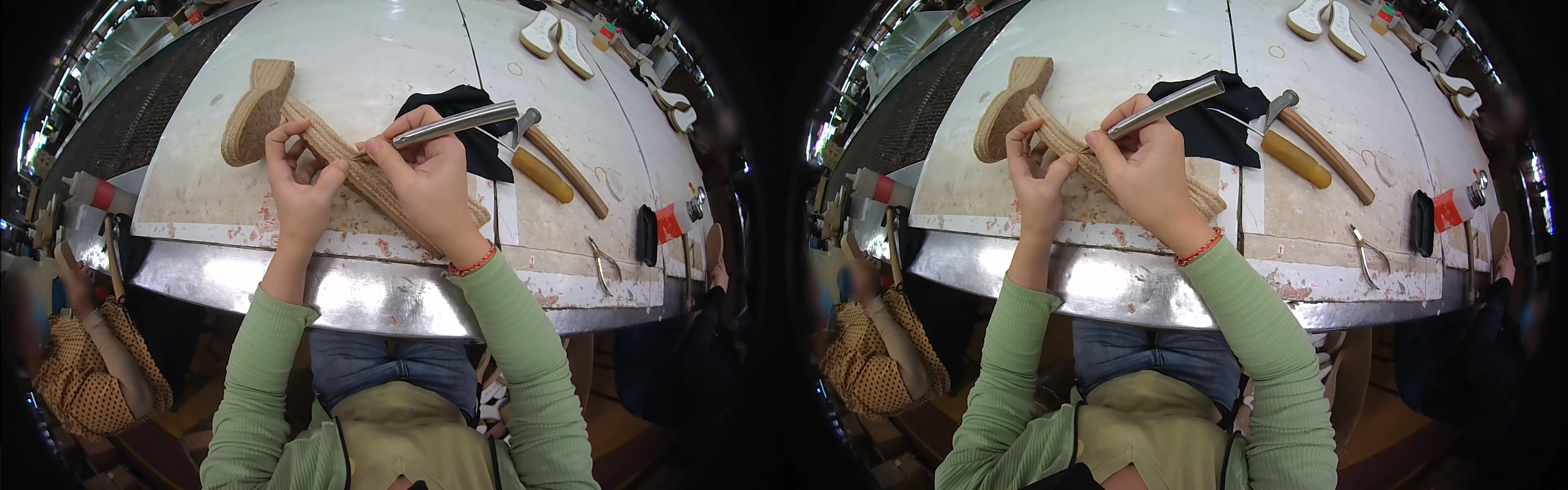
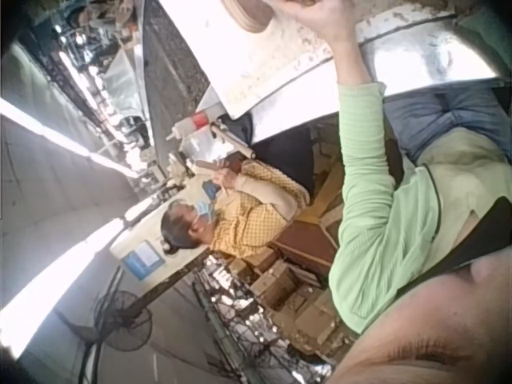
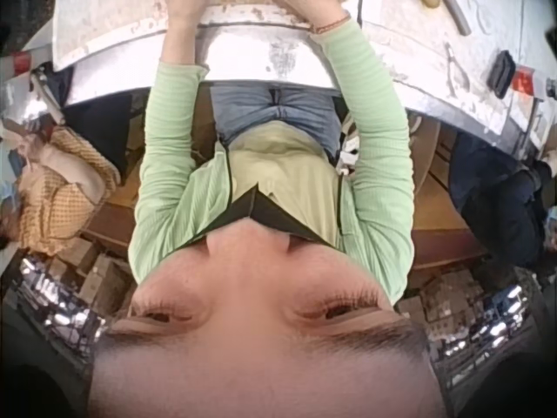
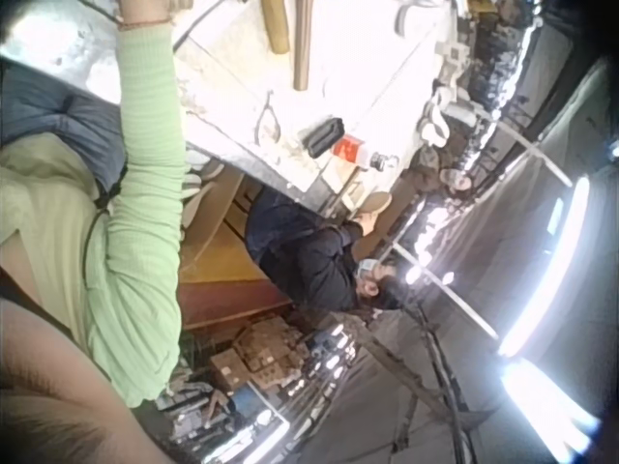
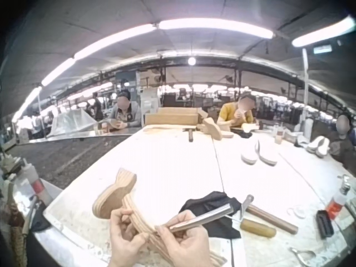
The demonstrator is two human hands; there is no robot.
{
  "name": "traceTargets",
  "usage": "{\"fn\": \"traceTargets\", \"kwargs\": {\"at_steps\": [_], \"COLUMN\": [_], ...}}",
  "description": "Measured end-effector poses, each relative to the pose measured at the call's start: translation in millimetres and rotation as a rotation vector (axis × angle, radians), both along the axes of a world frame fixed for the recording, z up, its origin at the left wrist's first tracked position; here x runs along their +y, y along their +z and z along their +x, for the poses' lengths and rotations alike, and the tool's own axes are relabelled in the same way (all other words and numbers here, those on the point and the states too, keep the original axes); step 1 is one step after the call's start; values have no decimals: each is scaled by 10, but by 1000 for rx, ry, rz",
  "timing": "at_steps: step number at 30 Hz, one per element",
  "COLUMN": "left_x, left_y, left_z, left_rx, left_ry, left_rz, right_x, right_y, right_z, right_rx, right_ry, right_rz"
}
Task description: The person uses a metal awl to stitch a woven espadrille sole to a shoe upper. They repeatedly pierce the material and pull the thread through, working along the edge of the sole. The person occasionally repositions the shoe and continues stitching.
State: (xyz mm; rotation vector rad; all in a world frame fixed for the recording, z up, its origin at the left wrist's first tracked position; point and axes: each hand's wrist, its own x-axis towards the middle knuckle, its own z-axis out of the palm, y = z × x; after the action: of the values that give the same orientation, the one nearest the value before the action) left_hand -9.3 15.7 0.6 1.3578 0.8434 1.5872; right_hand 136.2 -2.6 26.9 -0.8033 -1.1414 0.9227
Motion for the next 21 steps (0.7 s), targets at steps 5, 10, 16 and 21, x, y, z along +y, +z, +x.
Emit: {"fn": "traceTargets", "kwargs": {"at_steps": [5,10,16,21], "left_x": [-10,1,3,-9], "left_y": [0,-23,-23,-8], "left_z": [11,12,43,15], "left_rx": [3,11,34,30], "left_ry": [9,26,65,38], "left_rz": [19,35,51,30], "right_x": [-5,-109,-14,14], "right_y": [-1,89,-13,-53], "right_z": [0,-35,10,6], "right_rx": [-61,-234,-204,12], "right_ry": [-20,-52,-52,10], "right_rz": [-1,19,133,57]}}
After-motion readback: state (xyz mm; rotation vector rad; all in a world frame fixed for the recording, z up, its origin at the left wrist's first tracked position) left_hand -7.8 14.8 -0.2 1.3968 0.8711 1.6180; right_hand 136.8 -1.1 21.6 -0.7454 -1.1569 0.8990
